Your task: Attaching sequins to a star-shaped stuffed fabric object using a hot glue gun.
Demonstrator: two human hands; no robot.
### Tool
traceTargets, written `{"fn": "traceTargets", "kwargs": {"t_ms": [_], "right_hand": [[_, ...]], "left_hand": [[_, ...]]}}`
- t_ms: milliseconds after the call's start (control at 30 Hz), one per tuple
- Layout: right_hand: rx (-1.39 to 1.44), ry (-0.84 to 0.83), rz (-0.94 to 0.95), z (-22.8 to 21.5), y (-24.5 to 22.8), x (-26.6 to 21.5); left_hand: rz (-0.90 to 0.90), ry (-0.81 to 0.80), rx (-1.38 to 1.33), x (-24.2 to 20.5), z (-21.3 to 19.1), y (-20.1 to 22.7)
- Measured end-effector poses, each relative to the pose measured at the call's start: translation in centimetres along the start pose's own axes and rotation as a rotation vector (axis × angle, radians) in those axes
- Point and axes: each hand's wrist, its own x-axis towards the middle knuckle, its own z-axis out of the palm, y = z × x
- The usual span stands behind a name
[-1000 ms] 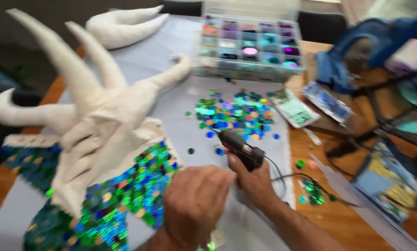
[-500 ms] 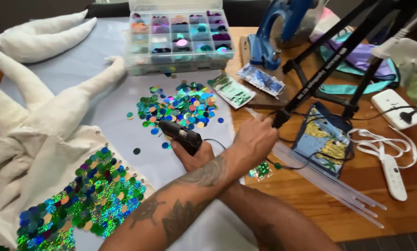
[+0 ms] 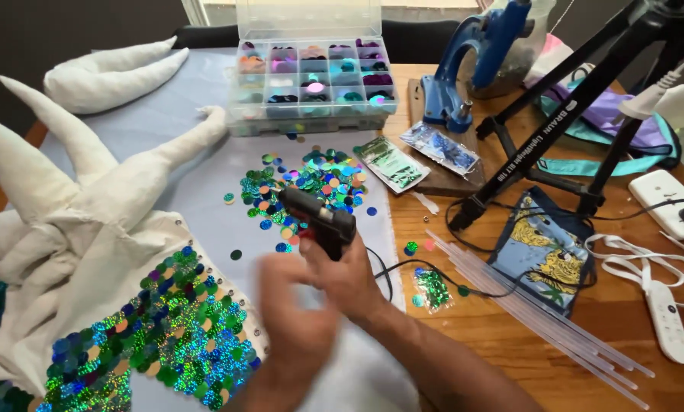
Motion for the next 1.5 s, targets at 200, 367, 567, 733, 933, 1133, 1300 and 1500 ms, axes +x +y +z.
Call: {"fn": "traceTargets", "kwargs": {"t_ms": [200,367,567,733,933,1133,1300,1500], "right_hand": [[0.959,-0.694,-0.518,-0.3,2.2,-1.3],[-0.156,-0.114,-0.841,-4.7,1.2,-3.6],[-1.092,0.376,-0.425,-15.8,8.4,2.2],[-0.944,0.328,-0.468,-16.6,12.0,3.5],[-0.641,0.255,-0.575,-15.4,9.9,4.0],[0.026,0.228,-1.025,-12.3,2.2,-2.0],[0.128,0.261,-1.514,-10.8,-2.2,-5.4],[-0.211,0.094,-1.448,-7.5,-4.2,-7.7]], "left_hand": [[-0.774,-0.117,-0.647,0.2,-4.8,-5.0],[-0.889,0.017,-0.992,-2.3,-3.7,-9.0],[-0.92,-0.04,-1.054,-1.2,-7.1,-6.9],[-0.83,-0.007,-1.214,-2.6,-7.7,-8.1],[-0.787,-0.016,-1.355,-3.3,-8.1,-8.9],[-0.826,0.009,-1.347,-2.9,-8.2,-8.7],[-0.783,0.024,-1.258,-2.7,-7.8,-8.8],[-0.782,0.084,-1.26,-3.0,-7.7,-9.2]]}}
